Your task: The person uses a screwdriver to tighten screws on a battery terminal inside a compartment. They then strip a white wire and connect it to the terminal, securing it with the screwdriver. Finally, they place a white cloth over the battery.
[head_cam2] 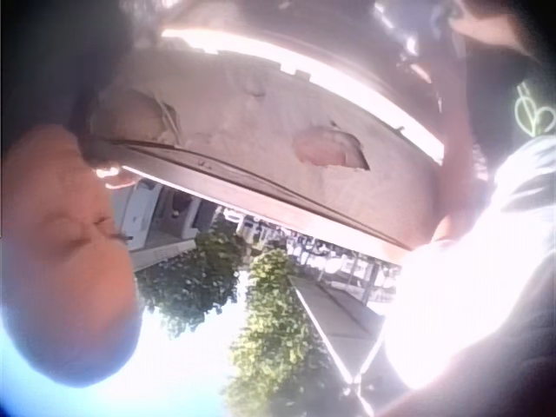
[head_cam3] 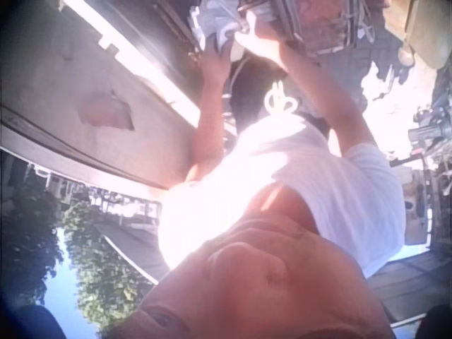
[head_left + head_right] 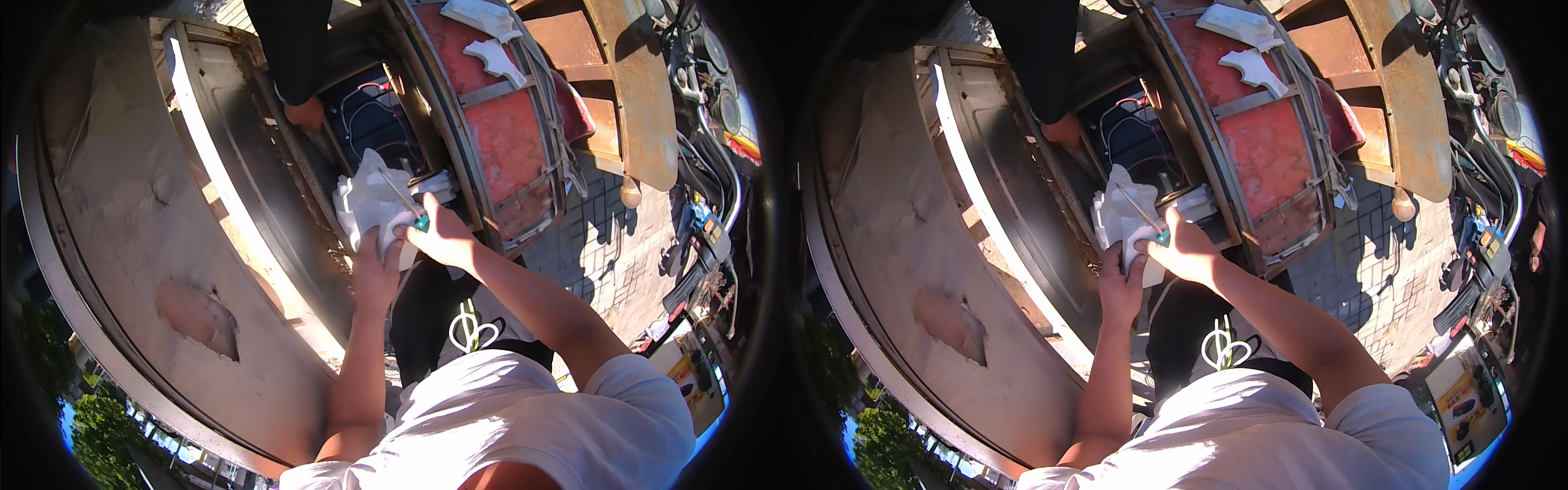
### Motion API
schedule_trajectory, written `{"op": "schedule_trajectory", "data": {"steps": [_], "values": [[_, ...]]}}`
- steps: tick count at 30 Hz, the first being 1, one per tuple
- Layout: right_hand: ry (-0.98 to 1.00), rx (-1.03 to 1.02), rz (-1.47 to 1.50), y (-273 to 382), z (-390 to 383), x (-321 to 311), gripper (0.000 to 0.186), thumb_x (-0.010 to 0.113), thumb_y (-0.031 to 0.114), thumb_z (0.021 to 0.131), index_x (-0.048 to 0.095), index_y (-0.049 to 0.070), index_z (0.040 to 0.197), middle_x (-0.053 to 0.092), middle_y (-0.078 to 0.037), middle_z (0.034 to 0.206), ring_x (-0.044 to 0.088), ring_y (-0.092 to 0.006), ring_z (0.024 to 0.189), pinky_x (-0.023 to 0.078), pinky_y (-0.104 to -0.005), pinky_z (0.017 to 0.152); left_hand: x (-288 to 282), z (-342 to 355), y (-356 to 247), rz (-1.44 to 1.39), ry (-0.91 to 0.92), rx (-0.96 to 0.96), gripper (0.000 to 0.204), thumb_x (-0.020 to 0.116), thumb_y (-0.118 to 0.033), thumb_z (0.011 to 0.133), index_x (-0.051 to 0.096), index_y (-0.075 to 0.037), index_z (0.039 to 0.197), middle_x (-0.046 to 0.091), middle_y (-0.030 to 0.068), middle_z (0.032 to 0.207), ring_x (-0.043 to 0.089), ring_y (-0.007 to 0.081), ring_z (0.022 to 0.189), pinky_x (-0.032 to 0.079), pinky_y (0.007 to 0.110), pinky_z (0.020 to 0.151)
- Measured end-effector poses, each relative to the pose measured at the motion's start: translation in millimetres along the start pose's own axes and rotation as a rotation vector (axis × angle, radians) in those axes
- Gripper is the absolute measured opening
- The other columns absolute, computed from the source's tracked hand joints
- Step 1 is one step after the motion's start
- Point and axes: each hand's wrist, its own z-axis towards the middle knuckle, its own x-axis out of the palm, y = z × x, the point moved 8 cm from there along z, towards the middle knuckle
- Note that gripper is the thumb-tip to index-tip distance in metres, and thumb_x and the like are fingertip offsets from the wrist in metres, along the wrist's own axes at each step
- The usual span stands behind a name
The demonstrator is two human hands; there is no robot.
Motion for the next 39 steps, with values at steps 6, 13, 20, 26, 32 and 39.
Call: {"op": "schedule_trajectory", "data": {"steps": [6, 13, 20, 26, 32, 39], "values": [[-0.216, -0.038, 0.191, -25, -46, -56, 0.058, 0.073, 0.031, 0.085, 0.047, 0.003, 0.128, 0.063, -0.005, 0.086, 0.060, -0.0107, 0.063, 0.050, -0.0255, 0.051, 20, 13, -59, 0.179, 0.049, 0.498, 0.033, 0.073, -0.004, 0.074, 0.061, -0.005, 0.105, 0.061, 0.0134, 0.095, 0.058, 0.0339, 0.088, 0.048, 0.041, 0.078], [-0.332, 0.156, 0.387, -99, -42, -112, 0.037, 0.072, 0.028, 0.086, 0.058, 0.001, 0.107, 0.062, -0.004, 0.075, 0.059, -0.0108, 0.055, 0.048, -0.0260, 0.047, 98, 68, 6, 0.542, 0.208, 0.595, 0.028, 0.070, -0.012, 0.075, 0.062, -0.008, 0.101, 0.061, 0.0094, 0.095, 0.057, 0.0306, 0.091, 0.047, 0.043, 0.080], [-1.024, -0.088, -0.202, -105, 53, -278, 0.045, 0.076, 0.025, 0.077, 0.061, 0.000, 0.111, 0.066, -0.017, 0.095, 0.065, -0.0312, 0.089, 0.052, -0.0409, 0.079, 135, 96, 49, 0.631, 0.240, 0.484, 0.029, 0.071, -0.015, 0.075, 0.064, -0.008, 0.103, 0.061, 0.0104, 0.099, 0.057, 0.0320, 0.095, 0.048, 0.044, 0.084], [-0.691, 0.152, -0.198, -129, 173, -332, 0.062, 0.081, 0.030, 0.070, 0.059, 0.003, 0.122, 0.066, -0.019, 0.110, 0.063, -0.0344, 0.104, 0.050, -0.0403, 0.090, 131, 77, 33, 0.434, 0.265, 0.394, 0.044, 0.072, -0.018, 0.077, 0.060, -0.004, 0.117, 0.059, 0.0162, 0.117, 0.055, 0.0359, 0.108, 0.046, 0.044, 0.093], [-0.744, 0.006, 0.018, -104, 86, -286, 0.050, 0.076, 0.035, 0.078, 0.063, 0.000, 0.111, 0.067, -0.013, 0.082, 0.065, -0.0181, 0.064, 0.052, -0.0332, 0.058, 58, 23, 69, 0.064, -0.197, 0.053, 0.046, 0.070, -0.015, 0.082, 0.057, 0.001, 0.123, 0.056, 0.0185, 0.121, 0.056, 0.0339, 0.111, 0.045, 0.040, 0.097], [0.204, 0.274, 0.789, -62, -39, 13, 0.023, 0.068, 0.018, 0.088, 0.059, 0.000, 0.098, 0.059, -0.006, 0.073, 0.056, -0.0121, 0.051, 0.048, -0.0284, 0.045, 55, -46, 163, -0.741, -0.326, -0.578, 0.037, 0.068, -0.020, 0.091, 0.059, 0.000, 0.121, 0.062, 0.0063, 0.113, 0.058, 0.0138, 0.101, 0.047, 0.028, 0.088]]}}
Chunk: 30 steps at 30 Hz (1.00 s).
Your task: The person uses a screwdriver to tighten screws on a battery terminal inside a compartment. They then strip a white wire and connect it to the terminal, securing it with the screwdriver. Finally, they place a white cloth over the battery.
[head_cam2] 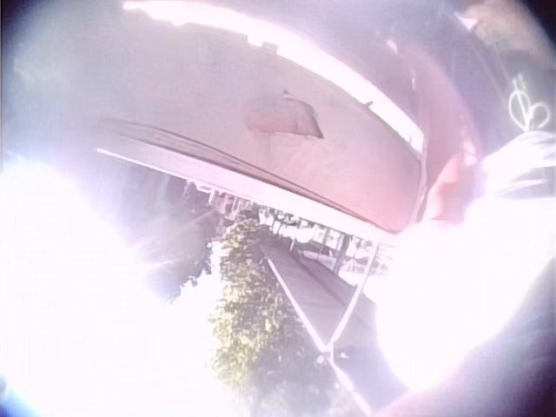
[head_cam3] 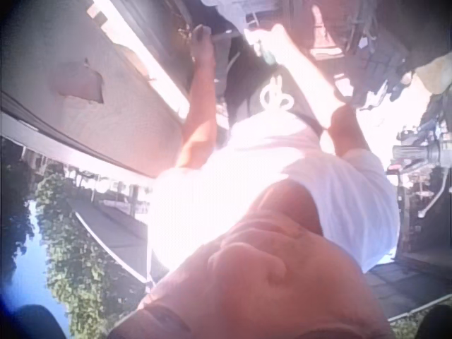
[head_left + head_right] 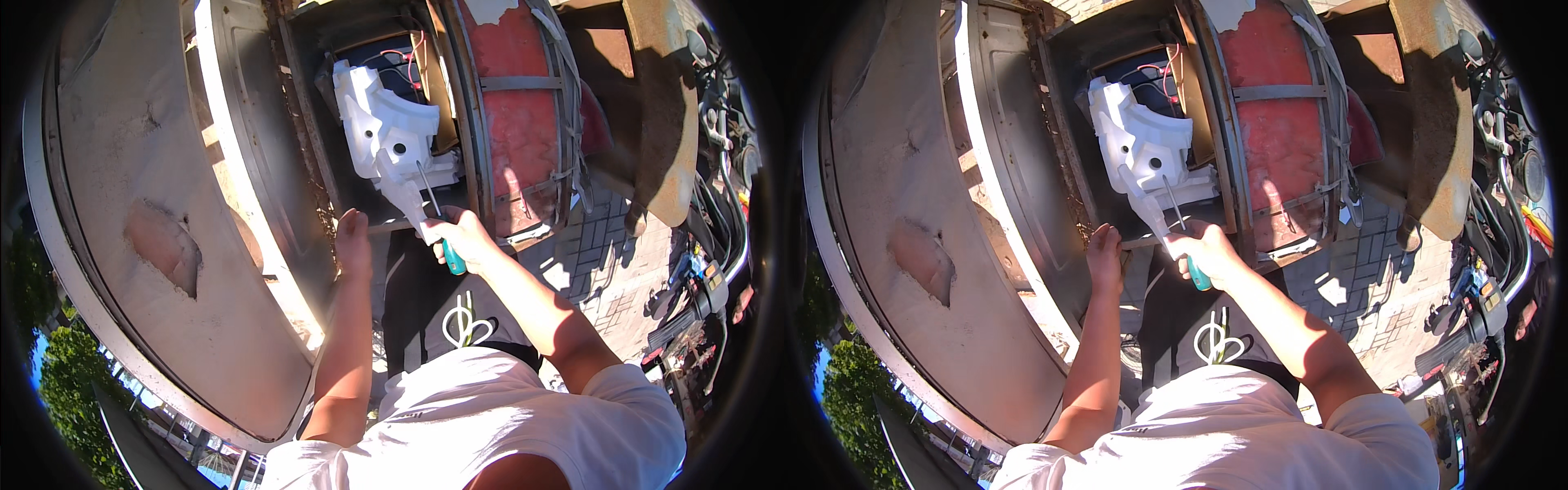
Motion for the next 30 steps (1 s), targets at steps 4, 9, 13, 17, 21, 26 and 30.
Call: {"op": "schedule_trajectory", "data": {"steps": [4, 9, 13, 17, 21, 26, 30], "values": [[-0.120, 0.107, 0.069, -53, 58, 69, 0.028, 0.072, 0.024, 0.085, 0.063, -0.002, 0.087, 0.061, -0.008, 0.070, 0.058, -0.0167, 0.051, 0.047, -0.0313, 0.044, -26, -19, -13, -0.047, -0.046, -0.016, 0.032, 0.064, -0.021, 0.093, 0.060, 0.000, 0.116, 0.066, 0.0057, 0.098, 0.061, 0.0127, 0.091, 0.047, 0.026, 0.083], [-0.170, -0.115, -0.137, -44, 130, 102, 0.032, 0.073, 0.028, 0.084, 0.062, -0.001, 0.077, 0.062, -0.008, 0.069, 0.061, -0.0170, 0.054, 0.046, -0.0335, 0.045, -27, -18, -36, 0.065, 0.044, 0.073, 0.034, 0.062, -0.026, 0.092, 0.060, 0.002, 0.111, 0.067, 0.0068, 0.084, 0.062, 0.0145, 0.082, 0.048, 0.030, 0.077], [-0.149, -0.101, -0.207, -47, 85, 87, 0.031, 0.074, 0.027, 0.084, 0.063, -0.002, 0.083, 0.061, -0.007, 0.070, 0.061, -0.0150, 0.057, 0.047, -0.0300, 0.049, -22, 10, -16, 0.150, 0.062, -0.092, 0.038, 0.061, -0.030, 0.093, 0.060, 0.004, 0.111, 0.067, 0.0111, 0.098, 0.062, 0.0170, 0.091, 0.048, 0.032, 0.080], [-0.185, -0.171, -0.217, -29, 15, 29, 0.030, 0.073, 0.022, 0.084, 0.061, -0.004, 0.095, 0.062, -0.007, 0.071, 0.060, -0.0154, 0.055, 0.048, -0.0285, 0.049, 8, 38, -10, 0.166, 0.075, 0.027, 0.043, 0.060, -0.032, 0.094, 0.058, 0.005, 0.116, 0.064, 0.0156, 0.112, 0.060, 0.0203, 0.101, 0.046, 0.034, 0.089], [-0.442, -0.212, -0.003, -52, -50, -75, 0.029, 0.068, 0.025, 0.089, 0.056, 0.000, 0.097, 0.064, -0.009, 0.078, 0.059, -0.0133, 0.056, 0.050, -0.0299, 0.051, 60, 35, -11, 0.252, 0.281, 0.123, 0.043, 0.059, -0.030, 0.094, 0.058, 0.004, 0.120, 0.064, 0.0140, 0.115, 0.059, 0.0237, 0.105, 0.044, 0.035, 0.093], [-0.796, -0.157, 0.138, -133, -109, -193, 0.028, 0.067, 0.026, 0.090, 0.054, 0.002, 0.098, 0.060, -0.006, 0.077, 0.057, -0.0135, 0.056, 0.050, -0.0307, 0.051, 114, -28, 5, 0.358, 0.639, 0.043, 0.034, 0.058, -0.025, 0.095, 0.061, 0.003, 0.113, 0.064, 0.0118, 0.101, 0.059, 0.0228, 0.092, 0.045, 0.034, 0.085], [-0.769, -0.099, 0.225, -191, -130, -237, 0.021, 0.065, 0.022, 0.091, 0.054, 0.005, 0.095, 0.057, -0.005, 0.074, 0.055, -0.0141, 0.056, 0.048, -0.0312, 0.050, 148, -92, 36, 0.560, 0.769, 0.071, 0.027, 0.061, -0.023, 0.096, 0.063, 0.001, 0.109, 0.063, 0.0020, 0.091, 0.055, 0.0104, 0.084, 0.046, 0.026, 0.079]]}}
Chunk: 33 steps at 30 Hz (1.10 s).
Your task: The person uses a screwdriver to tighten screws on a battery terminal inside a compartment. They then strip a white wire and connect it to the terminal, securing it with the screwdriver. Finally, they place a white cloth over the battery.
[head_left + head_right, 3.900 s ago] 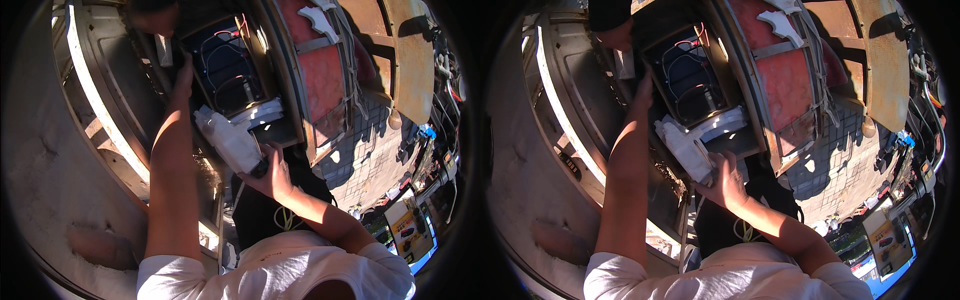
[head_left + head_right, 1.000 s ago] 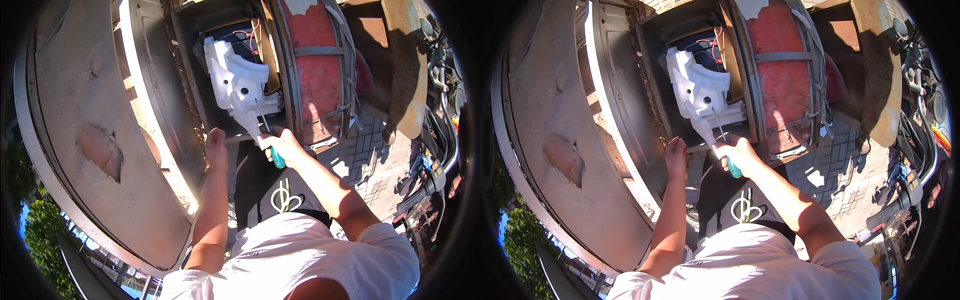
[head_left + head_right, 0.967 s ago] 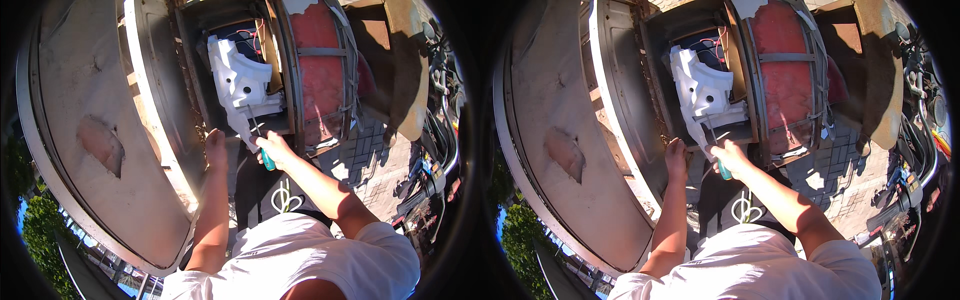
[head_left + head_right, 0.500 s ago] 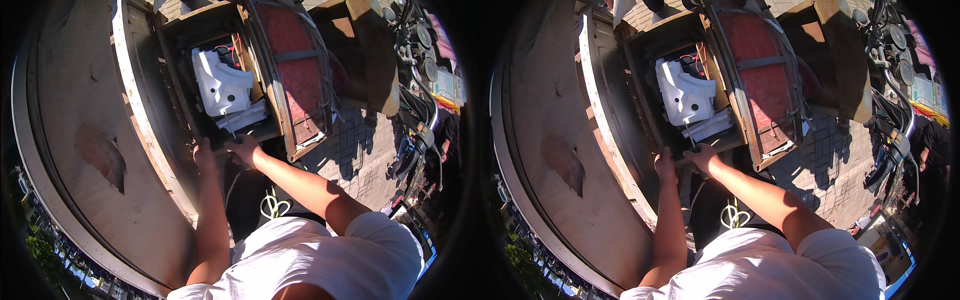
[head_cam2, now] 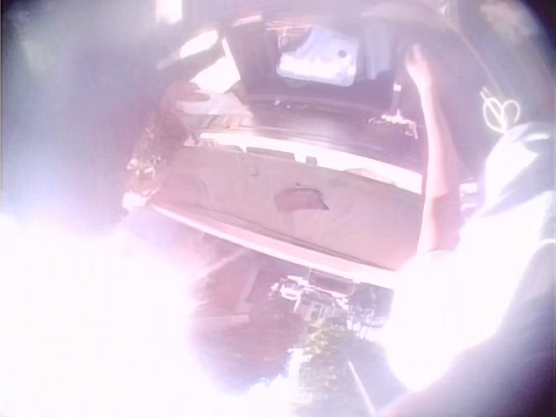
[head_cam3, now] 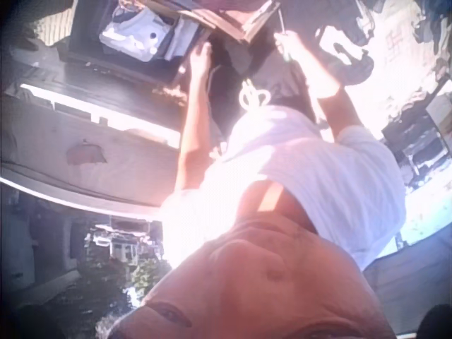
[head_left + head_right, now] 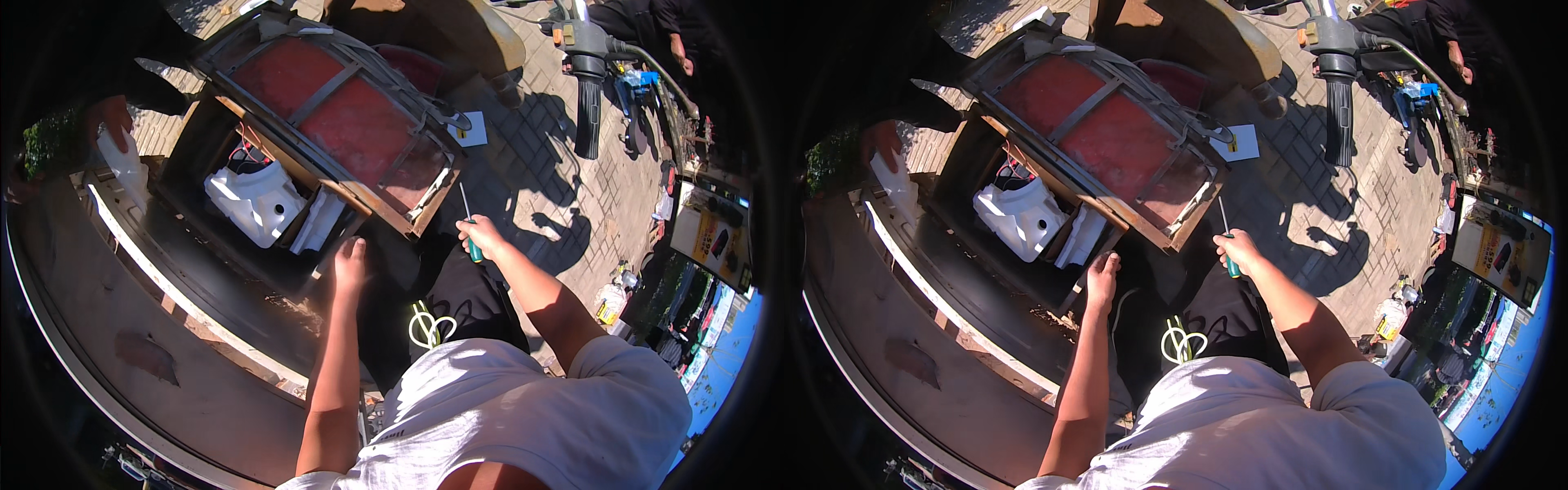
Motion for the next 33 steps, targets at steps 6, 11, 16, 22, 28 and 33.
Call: {"op": "schedule_trajectory", "data": {"steps": [6, 11, 16, 22, 28, 33], "values": [[0.141, -0.031, -0.013, -29, 4, -48, 0.020, 0.064, 0.023, 0.092, 0.057, 0.005, 0.096, 0.056, -0.003, 0.073, 0.055, -0.0124, 0.055, 0.047, -0.0285, 0.051, 116, 30, -56, 0.725, -0.060, 0.549, 0.035, 0.063, -0.021, 0.087, 0.061, -0.008, 0.119, 0.066, 0.0134, 0.108, 0.063, 0.0356, 0.094, 0.050, 0.043, 0.085], [0.050, -0.158, -0.001, -61, -22, -130, 0.019, 0.065, 0.020, 0.091, 0.059, 0.002, 0.096, 0.058, -0.004, 0.072, 0.056, -0.0117, 0.054, 0.047, -0.0275, 0.050, 186, 117, -95, 1.520, 0.034, 0.765, 0.025, 0.064, -0.028, 0.084, 0.070, -0.014, 0.103, 0.056, 0.0093, 0.116, 0.056, 0.0301, 0.105, 0.050, 0.046, 0.086], [-0.063, -0.116, 0.105, -90, -29, -185, 0.023, 0.070, 0.020, 0.086, 0.057, 0.002, 0.083, 0.057, -0.003, 0.065, 0.056, -0.0121, 0.052, 0.047, -0.0285, 0.048, 220, 84, -104, 1.435, 0.147, 0.722, 0.030, 0.061, -0.033, 0.086, 0.073, -0.009, 0.098, 0.070, 0.0145, 0.095, 0.066, 0.0339, 0.090, 0.052, 0.045, 0.079], [0.216, -0.266, 0.647, -43, -23, -103, 0.026, 0.070, 0.023, 0.088, 0.060, -0.001, 0.094, 0.059, -0.004, 0.068, 0.053, -0.0113, 0.046, 0.046, -0.0274, 0.043, 298, -40, -47, 0.863, 0.490, 0.367, 0.033, 0.057, -0.029, 0.093, 0.068, -0.002, 0.110, 0.069, 0.0163, 0.084, 0.068, 0.0272, 0.080, 0.050, 0.037, 0.071], [-0.026, -0.197, 0.716, -48, -17, -94, 0.020, 0.066, 0.021, 0.091, 0.061, 0.002, 0.093, 0.061, -0.004, 0.068, 0.053, -0.0114, 0.048, 0.043, -0.0262, 0.042, 334, -89, -37, 0.839, 0.659, 0.429, 0.033, 0.049, -0.017, 0.095, 0.059, -0.001, 0.122, 0.067, 0.0226, 0.094, 0.066, 0.0365, 0.090, 0.051, 0.041, 0.077], [-0.022, -0.276, 0.780, -63, -20, -108, 0.013, 0.061, 0.017, 0.094, 0.058, 0.005, 0.090, 0.060, -0.004, 0.070, 0.054, -0.0123, 0.051, 0.045, -0.0262, 0.046, 351, -93, -32, 0.824, 0.811, 0.450, 0.039, 0.049, -0.012, 0.094, 0.053, 0.004, 0.129, 0.066, 0.0248, 0.097, 0.065, 0.0379, 0.089, 0.051, 0.042, 0.078]]}}
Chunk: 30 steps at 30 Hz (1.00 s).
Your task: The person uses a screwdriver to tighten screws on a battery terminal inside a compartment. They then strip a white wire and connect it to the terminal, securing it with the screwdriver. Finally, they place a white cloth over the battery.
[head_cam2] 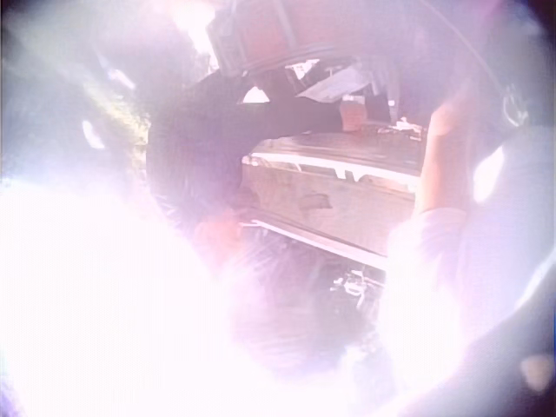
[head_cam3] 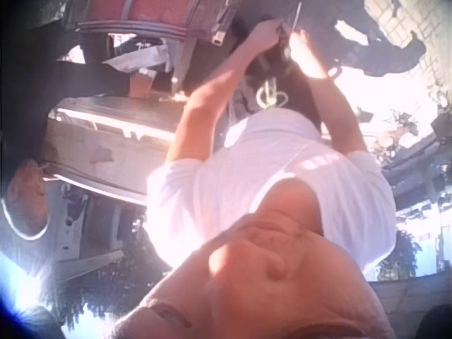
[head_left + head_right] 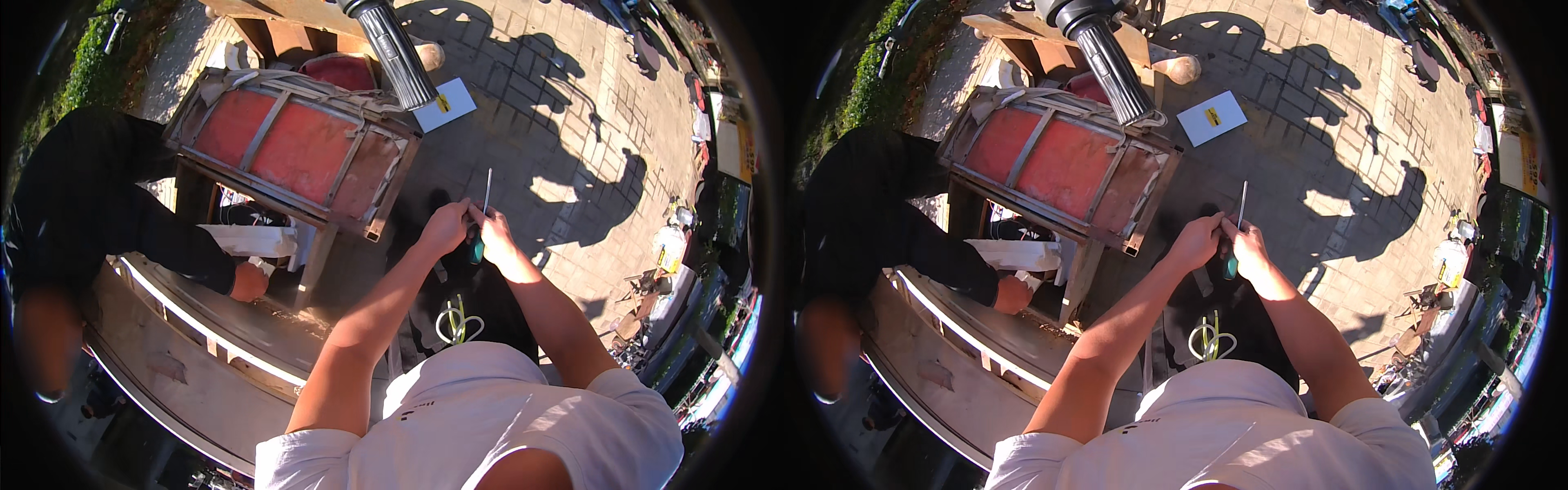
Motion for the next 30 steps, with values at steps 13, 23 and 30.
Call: {"op": "schedule_trajectory", "data": {"steps": [13, 23, 30], "values": [[-0.216, 0.007, 0.082, -31, -37, -80, 0.016, 0.063, 0.017, 0.089, 0.057, 0.006, 0.097, 0.062, -0.007, 0.077, 0.056, -0.0150, 0.054, 0.048, -0.0313, 0.050, -72, -28, 133, 0.176, -0.143, -0.219, 0.041, 0.062, -0.026, 0.089, 0.062, 0.002, 0.119, 0.068, 0.0205, 0.111, 0.065, 0.0300, 0.104, 0.050, 0.036, 0.090], [-0.759, 0.173, -0.429, -125, -198, -258, 0.030, 0.062, 0.026, 0.080, 0.068, -0.004, 0.078, 0.067, -0.015, 0.067, 0.067, -0.0261, 0.060, 0.053, -0.0396, 0.058, -133, -8, 204, 0.316, 0.093, -0.243, 0.026, 0.057, -0.016, 0.082, 0.068, 0.006, 0.088, 0.065, 0.0091, 0.066, 0.063, 0.0196, 0.059, 0.049, 0.038, 0.056], [-0.710, 0.575, -0.698, -276, -246, -290, 0.028, 0.064, 0.026, 0.074, 0.075, 0.005, 0.088, 0.070, -0.018, 0.090, 0.070, -0.0363, 0.087, 0.056, -0.0448, 0.074, -78, 132, 88, 0.253, 0.147, -0.180, 0.019, 0.058, -0.017, 0.082, 0.066, 0.001, 0.081, 0.060, 0.0032, 0.063, 0.054, 0.0140, 0.055, 0.044, 0.033, 0.051]]}}
